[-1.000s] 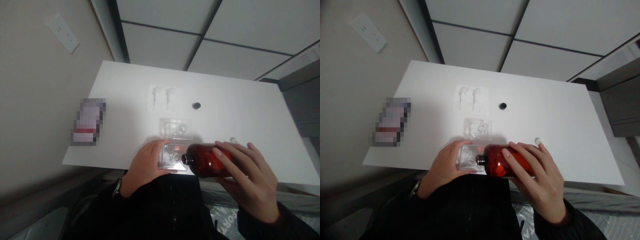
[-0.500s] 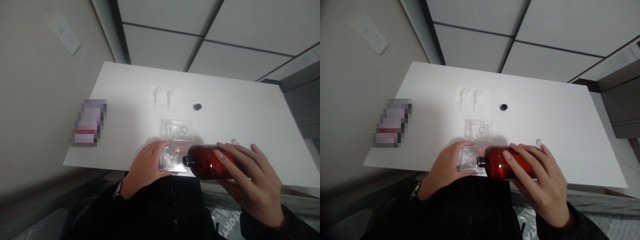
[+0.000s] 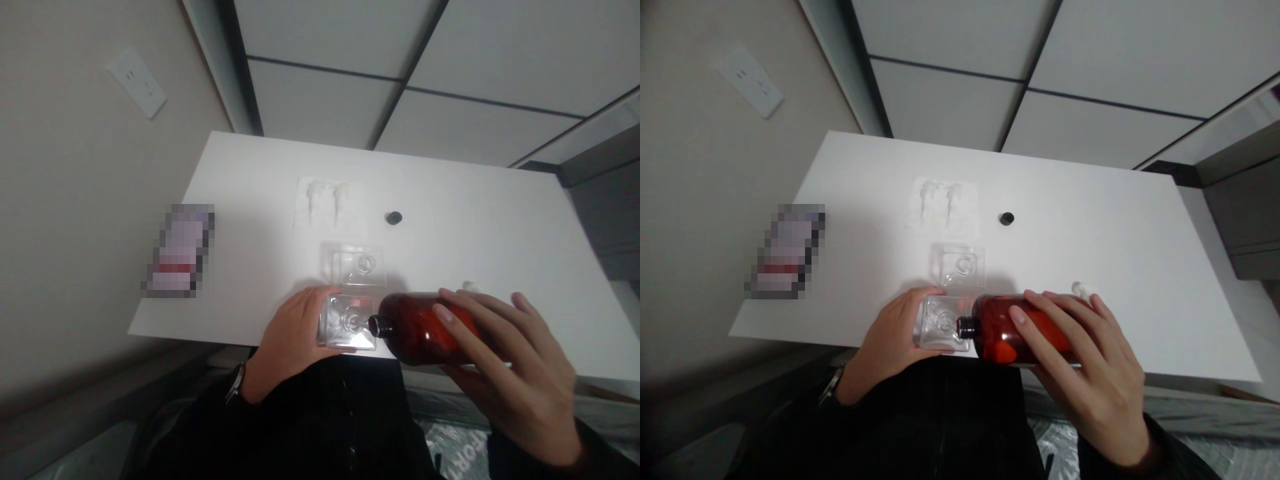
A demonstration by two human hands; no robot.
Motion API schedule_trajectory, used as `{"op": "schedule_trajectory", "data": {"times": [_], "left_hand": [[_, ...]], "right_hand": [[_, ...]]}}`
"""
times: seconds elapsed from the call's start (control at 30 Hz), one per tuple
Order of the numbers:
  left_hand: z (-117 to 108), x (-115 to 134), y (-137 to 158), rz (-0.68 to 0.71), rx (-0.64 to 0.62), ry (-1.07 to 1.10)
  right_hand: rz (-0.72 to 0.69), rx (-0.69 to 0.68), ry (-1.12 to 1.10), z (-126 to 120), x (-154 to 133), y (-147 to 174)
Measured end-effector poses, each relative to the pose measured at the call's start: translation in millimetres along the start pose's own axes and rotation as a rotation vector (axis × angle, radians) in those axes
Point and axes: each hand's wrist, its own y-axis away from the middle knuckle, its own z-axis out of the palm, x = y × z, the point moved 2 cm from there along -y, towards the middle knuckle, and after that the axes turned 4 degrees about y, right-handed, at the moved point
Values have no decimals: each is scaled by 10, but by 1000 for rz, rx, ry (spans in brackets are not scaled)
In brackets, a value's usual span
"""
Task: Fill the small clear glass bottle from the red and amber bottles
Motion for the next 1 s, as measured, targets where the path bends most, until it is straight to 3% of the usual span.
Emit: {"op": "schedule_trajectory", "data": {"times": [1.0], "left_hand": [[10, -11, 16, -18, 3, 18]], "right_hand": [[-15, -32, -1, -24, 40, 37]]}}
